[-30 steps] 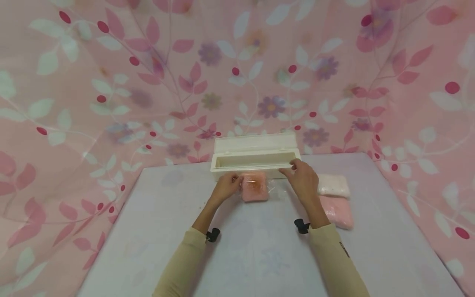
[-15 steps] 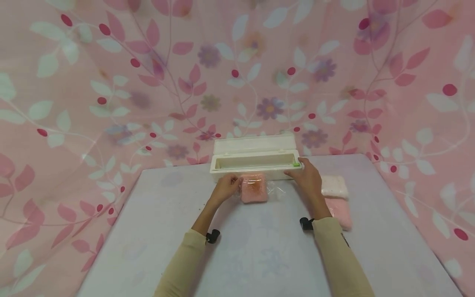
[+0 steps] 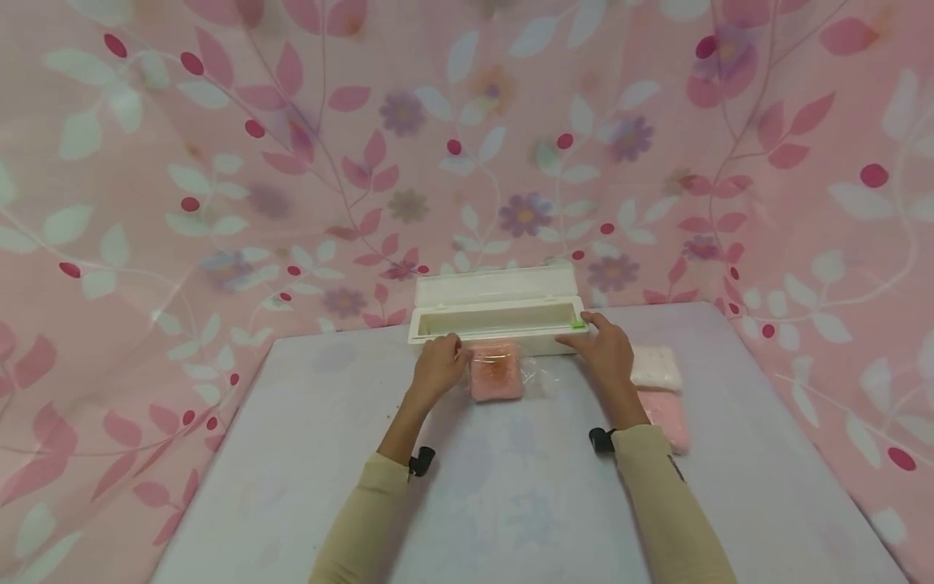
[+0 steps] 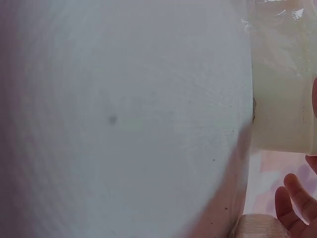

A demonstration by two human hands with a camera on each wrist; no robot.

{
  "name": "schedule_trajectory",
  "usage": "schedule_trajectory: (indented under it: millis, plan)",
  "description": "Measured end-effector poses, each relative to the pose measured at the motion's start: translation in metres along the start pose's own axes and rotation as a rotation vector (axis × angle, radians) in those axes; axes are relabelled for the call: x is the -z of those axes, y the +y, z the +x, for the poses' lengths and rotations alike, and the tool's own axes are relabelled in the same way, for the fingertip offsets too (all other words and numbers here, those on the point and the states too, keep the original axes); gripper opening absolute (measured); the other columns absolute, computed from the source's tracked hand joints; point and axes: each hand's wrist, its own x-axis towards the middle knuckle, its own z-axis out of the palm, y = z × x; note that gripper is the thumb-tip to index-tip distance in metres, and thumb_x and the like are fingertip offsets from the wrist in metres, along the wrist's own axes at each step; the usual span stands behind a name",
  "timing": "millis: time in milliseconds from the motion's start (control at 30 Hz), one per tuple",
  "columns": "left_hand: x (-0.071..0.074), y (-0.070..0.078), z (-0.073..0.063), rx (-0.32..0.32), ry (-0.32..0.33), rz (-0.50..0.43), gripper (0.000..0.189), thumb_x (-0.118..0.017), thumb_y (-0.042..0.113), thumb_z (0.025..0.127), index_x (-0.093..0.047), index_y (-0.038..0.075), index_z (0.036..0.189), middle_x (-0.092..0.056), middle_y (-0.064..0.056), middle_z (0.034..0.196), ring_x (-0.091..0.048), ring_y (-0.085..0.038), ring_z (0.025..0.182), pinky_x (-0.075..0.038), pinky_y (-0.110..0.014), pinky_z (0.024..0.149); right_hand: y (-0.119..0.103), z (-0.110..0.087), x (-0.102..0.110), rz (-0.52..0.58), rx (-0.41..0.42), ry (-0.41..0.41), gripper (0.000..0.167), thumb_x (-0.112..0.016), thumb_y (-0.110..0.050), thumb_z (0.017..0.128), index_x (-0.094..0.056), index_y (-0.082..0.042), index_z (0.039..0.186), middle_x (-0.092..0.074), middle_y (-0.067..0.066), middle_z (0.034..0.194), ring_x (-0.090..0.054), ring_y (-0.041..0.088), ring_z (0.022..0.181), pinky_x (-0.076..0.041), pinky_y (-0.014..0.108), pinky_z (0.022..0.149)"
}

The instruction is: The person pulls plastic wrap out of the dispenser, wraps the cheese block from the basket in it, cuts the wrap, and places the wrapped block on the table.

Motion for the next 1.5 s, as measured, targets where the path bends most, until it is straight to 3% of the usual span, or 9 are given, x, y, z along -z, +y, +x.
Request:
schedule_trajectory:
  millis: [133, 367, 467, 600, 733, 1033, 1300, 1400, 1500]
  plan:
    - [0.008, 0.031, 0.012, -0.097, 0.042, 0.096, 0.027, -0.063, 0.027, 0.096, -0.065, 0.005, 0.112, -0.066, -0.012, 0.109, -0.058, -0.032, 0.098, -0.049, -0.045, 0.078, -0.001, -0.002, 0.000, 0.009, 0.013, 0.007, 0.072, -0.085, -0.054, 0.069, -0.067, -0.013, 0.126, -0.064, 0.015, 0.126, -0.061, 0.035, 0.109, -0.047, 0.050, 0.079]
    - [-0.006, 0.084, 0.052, -0.319, -0.077, 0.022, 0.031, -0.067, 0.032, 0.094, -0.068, 0.012, 0.118, -0.069, -0.002, 0.108, -0.060, -0.023, 0.098, -0.050, -0.037, 0.078, -0.001, -0.003, -0.004, 0.034, 0.014, 0.034, 0.073, -0.086, -0.056, 0.067, -0.068, -0.014, 0.124, -0.066, 0.014, 0.122, -0.061, 0.032, 0.110, -0.048, 0.050, 0.079]
    - [-0.022, 0.094, 0.067, -0.346, -0.117, -0.025, 0.031, -0.071, 0.034, 0.092, -0.070, 0.017, 0.117, -0.070, 0.004, 0.104, -0.061, -0.017, 0.095, -0.048, -0.038, 0.079, -0.002, -0.003, -0.006, 0.048, -0.004, 0.012, 0.075, -0.085, -0.058, 0.067, -0.067, -0.015, 0.125, -0.065, 0.014, 0.125, -0.060, 0.032, 0.112, -0.048, 0.050, 0.080]
    - [-0.040, 0.103, 0.079, -0.296, -0.139, -0.087, 0.030, -0.074, 0.038, 0.089, -0.072, 0.024, 0.115, -0.069, 0.010, 0.104, -0.061, -0.013, 0.096, -0.044, -0.047, 0.086, -0.007, -0.006, -0.010, 0.067, -0.041, -0.028, 0.079, -0.083, -0.063, 0.066, -0.066, -0.017, 0.128, -0.063, 0.015, 0.128, -0.059, 0.034, 0.115, -0.048, 0.051, 0.083]
    - [-0.054, 0.108, 0.084, -0.235, -0.121, -0.123, 0.028, -0.075, 0.041, 0.087, -0.075, 0.027, 0.111, -0.069, 0.012, 0.109, -0.059, -0.017, 0.104, -0.041, -0.053, 0.092, -0.010, -0.009, -0.011, 0.079, -0.045, -0.029, 0.078, -0.083, -0.061, 0.067, -0.066, -0.016, 0.128, -0.063, 0.014, 0.128, -0.058, 0.034, 0.115, -0.048, 0.052, 0.083]
    - [-0.073, 0.103, 0.087, -0.183, -0.169, -0.226, 0.019, -0.078, 0.034, 0.085, -0.078, 0.024, 0.101, -0.071, 0.011, 0.109, -0.063, -0.009, 0.099, -0.048, -0.029, 0.082, -0.012, -0.009, -0.016, 0.054, -0.008, -0.026, 0.062, -0.083, -0.047, 0.075, -0.067, -0.014, 0.125, -0.069, 0.014, 0.115, -0.061, 0.035, 0.108, -0.050, 0.052, 0.078]
    - [-0.068, 0.103, 0.092, -0.145, -0.128, -0.181, 0.016, -0.083, 0.038, 0.079, -0.080, 0.025, 0.089, -0.071, 0.012, 0.103, -0.061, -0.007, 0.090, -0.044, -0.022, 0.065, -0.015, -0.008, -0.015, 0.063, -0.010, -0.011, 0.072, -0.084, -0.057, 0.069, -0.067, -0.016, 0.126, -0.066, 0.013, 0.124, -0.060, 0.034, 0.110, -0.049, 0.052, 0.079]
    - [-0.060, 0.097, 0.094, -0.169, -0.156, -0.153, 0.018, -0.083, 0.035, 0.080, -0.080, 0.021, 0.091, -0.071, 0.009, 0.102, -0.062, -0.010, 0.091, -0.045, -0.022, 0.069, -0.014, -0.008, -0.014, 0.058, -0.008, -0.013, 0.074, -0.085, -0.057, 0.068, -0.067, -0.015, 0.127, -0.064, 0.015, 0.127, -0.059, 0.034, 0.113, -0.049, 0.051, 0.080]
    - [-0.047, 0.081, 0.096, -0.186, -0.199, -0.120, 0.019, -0.083, 0.035, 0.080, -0.080, 0.022, 0.092, -0.070, 0.010, 0.106, -0.060, -0.015, 0.100, -0.047, -0.034, 0.086, -0.013, -0.006, -0.015, 0.056, -0.004, -0.013, 0.075, -0.085, -0.056, 0.068, -0.066, -0.015, 0.127, -0.064, 0.016, 0.126, -0.059, 0.033, 0.115, -0.049, 0.051, 0.080]
